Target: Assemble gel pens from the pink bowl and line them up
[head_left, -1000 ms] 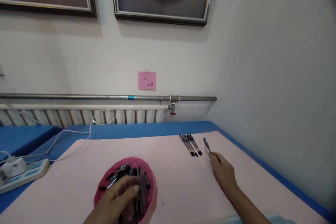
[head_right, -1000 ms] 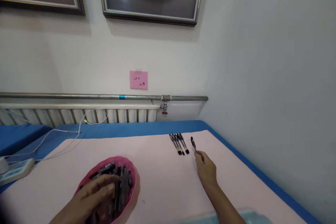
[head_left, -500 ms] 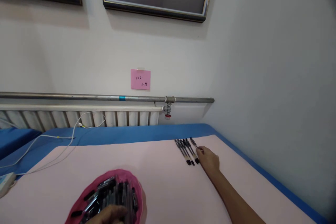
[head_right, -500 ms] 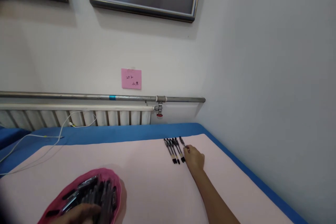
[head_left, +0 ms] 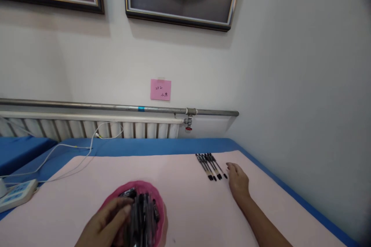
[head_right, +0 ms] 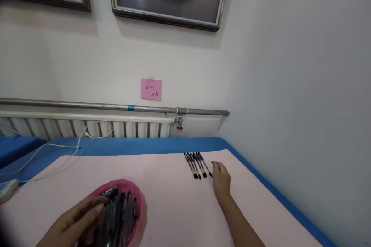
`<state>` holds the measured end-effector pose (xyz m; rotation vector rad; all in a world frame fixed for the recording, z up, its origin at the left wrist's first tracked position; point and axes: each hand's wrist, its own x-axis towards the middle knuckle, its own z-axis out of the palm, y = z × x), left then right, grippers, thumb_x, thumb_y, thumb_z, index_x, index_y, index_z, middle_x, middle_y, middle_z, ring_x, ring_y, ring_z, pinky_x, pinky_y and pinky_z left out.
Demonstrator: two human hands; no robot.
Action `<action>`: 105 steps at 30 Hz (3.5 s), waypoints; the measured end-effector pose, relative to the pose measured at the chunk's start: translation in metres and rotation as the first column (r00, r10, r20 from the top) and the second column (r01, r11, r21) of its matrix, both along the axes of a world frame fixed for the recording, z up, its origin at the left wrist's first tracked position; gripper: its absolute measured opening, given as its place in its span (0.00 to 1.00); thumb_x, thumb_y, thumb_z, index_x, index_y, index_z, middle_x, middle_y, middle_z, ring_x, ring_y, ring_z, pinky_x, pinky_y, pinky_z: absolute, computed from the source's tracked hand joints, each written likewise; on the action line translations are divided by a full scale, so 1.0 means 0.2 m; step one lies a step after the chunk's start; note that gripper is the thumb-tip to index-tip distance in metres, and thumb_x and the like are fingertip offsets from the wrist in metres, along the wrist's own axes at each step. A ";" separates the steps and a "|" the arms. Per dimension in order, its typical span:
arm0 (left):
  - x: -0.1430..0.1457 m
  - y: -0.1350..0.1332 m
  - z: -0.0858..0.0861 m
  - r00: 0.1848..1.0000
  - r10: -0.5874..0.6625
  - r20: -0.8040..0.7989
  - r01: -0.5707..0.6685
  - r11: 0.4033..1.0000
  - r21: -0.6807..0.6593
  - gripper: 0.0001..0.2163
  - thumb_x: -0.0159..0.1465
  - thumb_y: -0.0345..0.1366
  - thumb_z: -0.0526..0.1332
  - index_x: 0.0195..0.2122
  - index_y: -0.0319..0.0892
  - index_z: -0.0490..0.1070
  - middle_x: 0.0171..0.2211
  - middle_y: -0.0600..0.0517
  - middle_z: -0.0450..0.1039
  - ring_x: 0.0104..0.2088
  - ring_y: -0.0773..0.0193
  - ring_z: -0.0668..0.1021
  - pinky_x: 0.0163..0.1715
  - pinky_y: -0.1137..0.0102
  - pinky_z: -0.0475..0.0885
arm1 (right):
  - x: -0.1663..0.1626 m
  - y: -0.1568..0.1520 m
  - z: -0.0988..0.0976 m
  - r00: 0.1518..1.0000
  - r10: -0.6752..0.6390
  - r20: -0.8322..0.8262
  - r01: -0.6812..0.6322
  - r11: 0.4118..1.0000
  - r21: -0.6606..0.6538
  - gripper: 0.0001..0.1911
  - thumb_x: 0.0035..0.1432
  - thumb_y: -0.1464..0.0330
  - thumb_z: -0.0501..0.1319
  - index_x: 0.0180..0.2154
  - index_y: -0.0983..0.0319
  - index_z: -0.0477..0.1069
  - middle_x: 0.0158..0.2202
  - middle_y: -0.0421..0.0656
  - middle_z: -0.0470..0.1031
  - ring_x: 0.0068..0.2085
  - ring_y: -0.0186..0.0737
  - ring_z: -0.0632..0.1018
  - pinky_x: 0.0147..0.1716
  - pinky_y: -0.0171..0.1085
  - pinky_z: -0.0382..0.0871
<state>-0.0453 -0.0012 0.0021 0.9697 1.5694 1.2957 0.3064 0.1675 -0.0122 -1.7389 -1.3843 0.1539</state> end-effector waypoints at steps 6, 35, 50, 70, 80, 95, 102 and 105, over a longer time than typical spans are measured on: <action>-0.10 0.00 0.10 0.987 0.160 0.031 -0.163 0.980 0.118 0.15 0.52 0.49 0.59 0.30 0.41 0.70 0.17 0.59 0.63 0.16 0.71 0.63 0.17 0.75 0.59 | -0.38 -0.31 0.23 0.960 0.268 -0.080 -0.258 0.959 0.122 0.18 0.54 0.56 0.50 0.35 0.60 0.72 0.37 0.45 0.76 0.39 0.45 0.74 0.39 0.38 0.66; -0.11 0.14 -0.08 0.670 0.113 -0.734 0.008 0.987 0.160 0.12 0.58 0.28 0.51 0.39 0.43 0.71 0.40 0.47 0.73 0.42 0.59 0.71 0.45 0.64 0.64 | -0.91 -0.23 0.01 0.730 0.559 -0.393 -0.598 0.801 0.028 0.11 0.51 0.61 0.54 0.26 0.60 0.70 0.24 0.41 0.74 0.27 0.39 0.72 0.27 0.35 0.63; -0.01 0.23 0.02 0.314 -0.212 -0.925 -0.079 0.966 -0.248 0.18 0.55 0.24 0.51 0.45 0.40 0.70 0.40 0.45 0.72 0.42 0.58 0.72 0.42 0.68 0.61 | -0.90 -0.20 0.03 0.700 0.579 -0.418 -0.595 0.797 0.107 0.12 0.50 0.61 0.50 0.25 0.60 0.68 0.23 0.40 0.72 0.29 0.39 0.73 0.30 0.35 0.64; 0.09 0.11 -0.02 0.545 -0.043 -0.838 0.025 0.999 -0.034 0.07 0.58 0.37 0.54 0.27 0.42 0.68 0.31 0.49 0.71 0.35 0.59 0.71 0.35 0.66 0.62 | -0.97 -0.35 0.20 0.513 0.857 0.055 -0.761 0.484 -0.433 0.07 0.46 0.73 0.54 0.24 0.61 0.70 0.24 0.41 0.74 0.24 0.35 0.71 0.22 0.32 0.50; 0.14 0.06 0.01 0.357 -0.230 -0.905 -0.015 0.968 -0.252 0.11 0.58 0.38 0.52 0.33 0.41 0.72 0.38 0.44 0.74 0.42 0.51 0.72 0.40 0.60 0.59 | -1.04 -0.44 0.15 0.435 0.872 0.225 -0.719 0.487 -0.497 0.12 0.49 0.74 0.53 0.34 0.62 0.72 0.33 0.47 0.78 0.33 0.45 0.77 0.26 0.34 0.55; 0.15 0.10 -0.03 0.549 -0.157 -0.821 -0.015 0.980 -0.198 0.11 0.53 0.36 0.56 0.37 0.39 0.70 0.43 0.39 0.71 0.44 0.49 0.71 0.43 0.60 0.59 | -1.06 -0.45 0.13 0.538 0.827 0.167 -0.633 0.526 -0.567 0.11 0.47 0.76 0.54 0.29 0.63 0.74 0.32 0.52 0.79 0.33 0.50 0.78 0.26 0.37 0.60; 0.13 0.09 -0.02 0.513 -0.201 -0.835 -0.012 0.971 -0.241 0.10 0.55 0.35 0.54 0.36 0.40 0.71 0.42 0.42 0.71 0.43 0.51 0.71 0.43 0.61 0.60 | -1.06 -0.43 0.11 0.561 0.812 0.160 -0.635 0.546 -0.546 0.10 0.46 0.74 0.54 0.27 0.63 0.74 0.29 0.51 0.78 0.30 0.46 0.77 0.24 0.35 0.56; 0.13 0.09 0.00 0.522 -0.206 -0.828 -0.019 0.967 -0.253 0.10 0.54 0.32 0.54 0.36 0.39 0.70 0.41 0.42 0.71 0.43 0.52 0.71 0.42 0.61 0.60 | -1.05 -0.41 0.10 0.575 0.808 0.125 -0.651 0.545 -0.528 0.10 0.47 0.73 0.54 0.27 0.63 0.74 0.27 0.48 0.77 0.28 0.42 0.75 0.22 0.34 0.54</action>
